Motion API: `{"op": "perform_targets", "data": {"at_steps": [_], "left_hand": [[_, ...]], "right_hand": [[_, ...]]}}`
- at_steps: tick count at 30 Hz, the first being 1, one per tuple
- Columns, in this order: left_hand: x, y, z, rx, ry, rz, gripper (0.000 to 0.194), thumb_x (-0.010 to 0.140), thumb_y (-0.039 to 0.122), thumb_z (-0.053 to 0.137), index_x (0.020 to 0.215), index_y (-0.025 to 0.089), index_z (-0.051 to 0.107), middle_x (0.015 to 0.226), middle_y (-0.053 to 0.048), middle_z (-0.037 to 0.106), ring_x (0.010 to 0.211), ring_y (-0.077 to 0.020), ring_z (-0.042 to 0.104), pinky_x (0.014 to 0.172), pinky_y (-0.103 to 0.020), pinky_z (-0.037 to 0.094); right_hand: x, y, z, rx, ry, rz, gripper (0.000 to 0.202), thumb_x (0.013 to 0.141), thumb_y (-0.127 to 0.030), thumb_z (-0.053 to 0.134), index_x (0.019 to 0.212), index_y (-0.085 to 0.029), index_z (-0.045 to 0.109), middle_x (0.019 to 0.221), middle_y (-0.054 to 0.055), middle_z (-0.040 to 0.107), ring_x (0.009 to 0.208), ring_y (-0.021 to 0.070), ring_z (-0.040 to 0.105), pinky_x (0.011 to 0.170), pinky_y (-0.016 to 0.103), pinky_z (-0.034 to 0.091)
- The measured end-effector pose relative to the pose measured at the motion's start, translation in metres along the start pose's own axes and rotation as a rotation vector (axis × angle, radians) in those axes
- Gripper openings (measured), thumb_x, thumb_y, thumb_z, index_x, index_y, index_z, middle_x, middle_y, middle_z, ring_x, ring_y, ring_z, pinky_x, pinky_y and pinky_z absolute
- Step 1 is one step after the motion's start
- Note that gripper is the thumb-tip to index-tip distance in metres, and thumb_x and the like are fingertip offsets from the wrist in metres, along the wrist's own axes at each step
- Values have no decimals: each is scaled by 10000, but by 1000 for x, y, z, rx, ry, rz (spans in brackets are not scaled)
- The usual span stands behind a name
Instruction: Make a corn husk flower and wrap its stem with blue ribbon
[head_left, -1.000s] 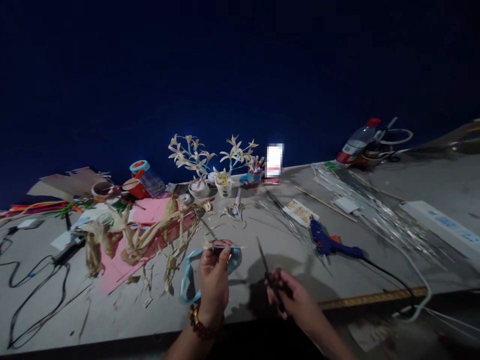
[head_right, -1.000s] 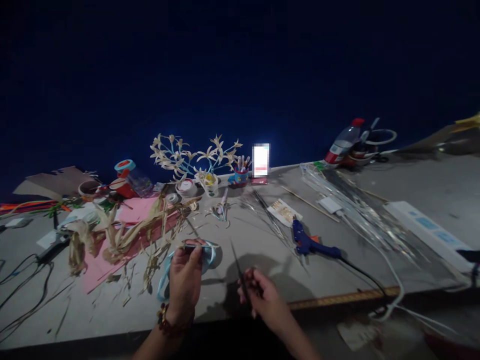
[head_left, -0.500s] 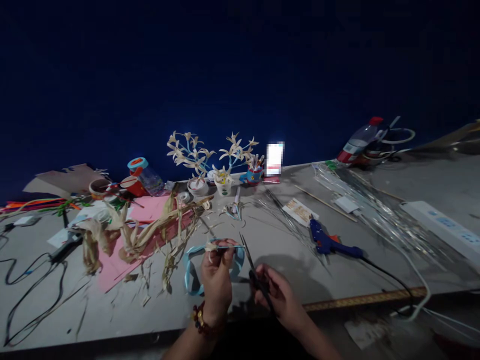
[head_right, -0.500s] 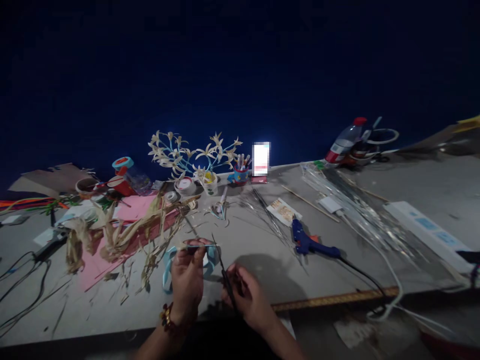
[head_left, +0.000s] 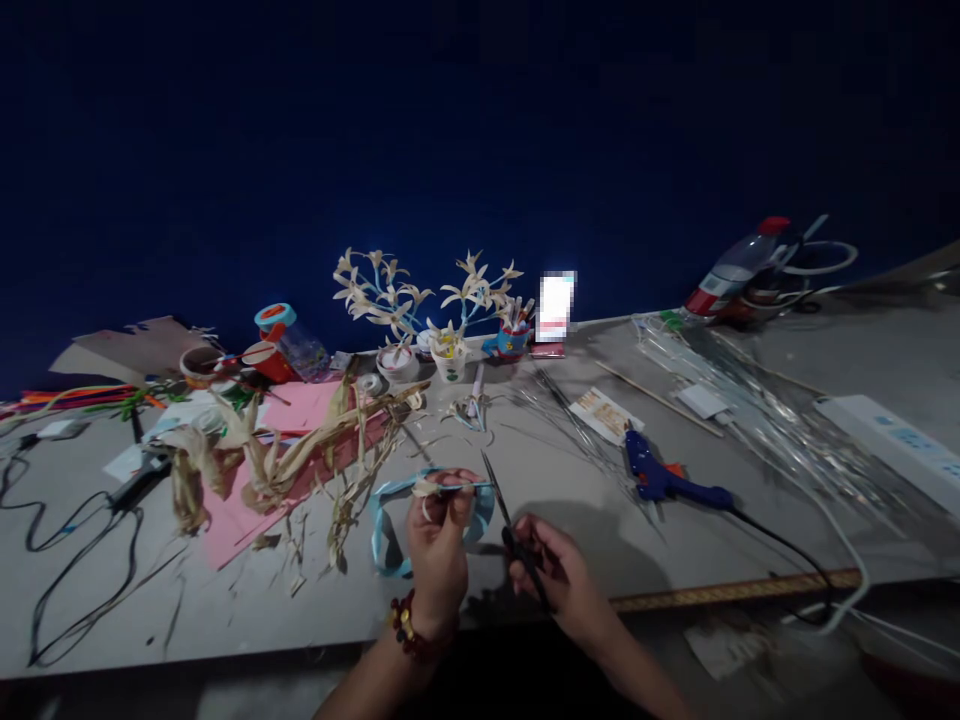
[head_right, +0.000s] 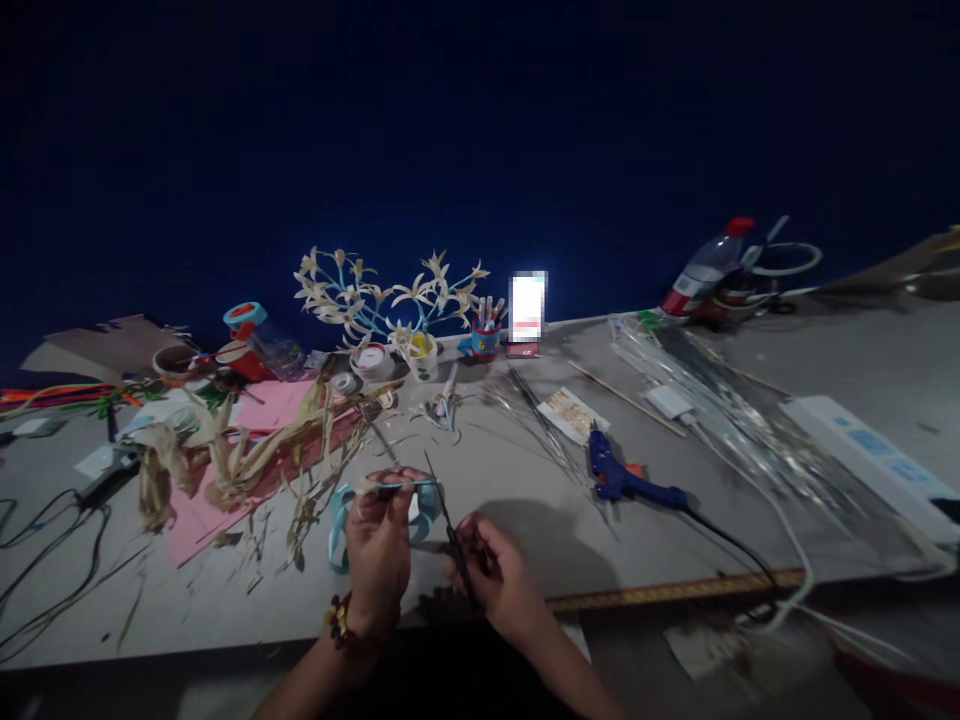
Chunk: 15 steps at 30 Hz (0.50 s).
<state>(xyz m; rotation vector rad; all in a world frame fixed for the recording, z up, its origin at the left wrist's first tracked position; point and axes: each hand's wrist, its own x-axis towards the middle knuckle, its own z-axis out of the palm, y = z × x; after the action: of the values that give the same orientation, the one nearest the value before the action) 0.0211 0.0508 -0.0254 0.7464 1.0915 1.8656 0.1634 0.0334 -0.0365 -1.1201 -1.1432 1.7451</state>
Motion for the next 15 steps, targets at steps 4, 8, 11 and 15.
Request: {"op": "perform_targets", "data": {"at_steps": [4, 8, 11, 15], "left_hand": [[1, 1, 1, 9, -2, 6, 184, 785, 326, 813, 794, 182, 698, 835, -40, 719, 817, -182, 691, 768, -294, 558], [0, 4, 3, 1, -6, 4, 191, 779, 328, 817, 799, 184, 692, 841, -42, 716, 830, -188, 689, 781, -309, 556], [0, 4, 4, 11, 5, -13, 211, 766, 349, 824, 791, 187, 691, 835, -41, 716, 828, -191, 689, 781, -313, 552], [-1, 3, 4, -1, -1, -30, 193, 777, 335, 816, 799, 191, 689, 839, -39, 717, 823, -182, 682, 772, -299, 548]], "right_hand": [[1, 2, 0, 4, -17, 17, 522, 656, -639, 805, 779, -226, 511, 659, -53, 495, 560, 116, 478, 547, 236, 442], [2, 3, -1, -20, -3, -10, 526, 619, -601, 852, 765, -217, 523, 669, -53, 494, 567, 107, 474, 539, 223, 434], [1, 5, -1, -11, 9, -15, 538, 640, -647, 822, 781, -221, 525, 675, -45, 509, 565, 115, 495, 534, 231, 457], [-1, 10, 3, -1, 23, -42, 544, 678, -695, 771, 798, -228, 519, 666, -38, 523, 544, 122, 514, 518, 241, 475]]}}
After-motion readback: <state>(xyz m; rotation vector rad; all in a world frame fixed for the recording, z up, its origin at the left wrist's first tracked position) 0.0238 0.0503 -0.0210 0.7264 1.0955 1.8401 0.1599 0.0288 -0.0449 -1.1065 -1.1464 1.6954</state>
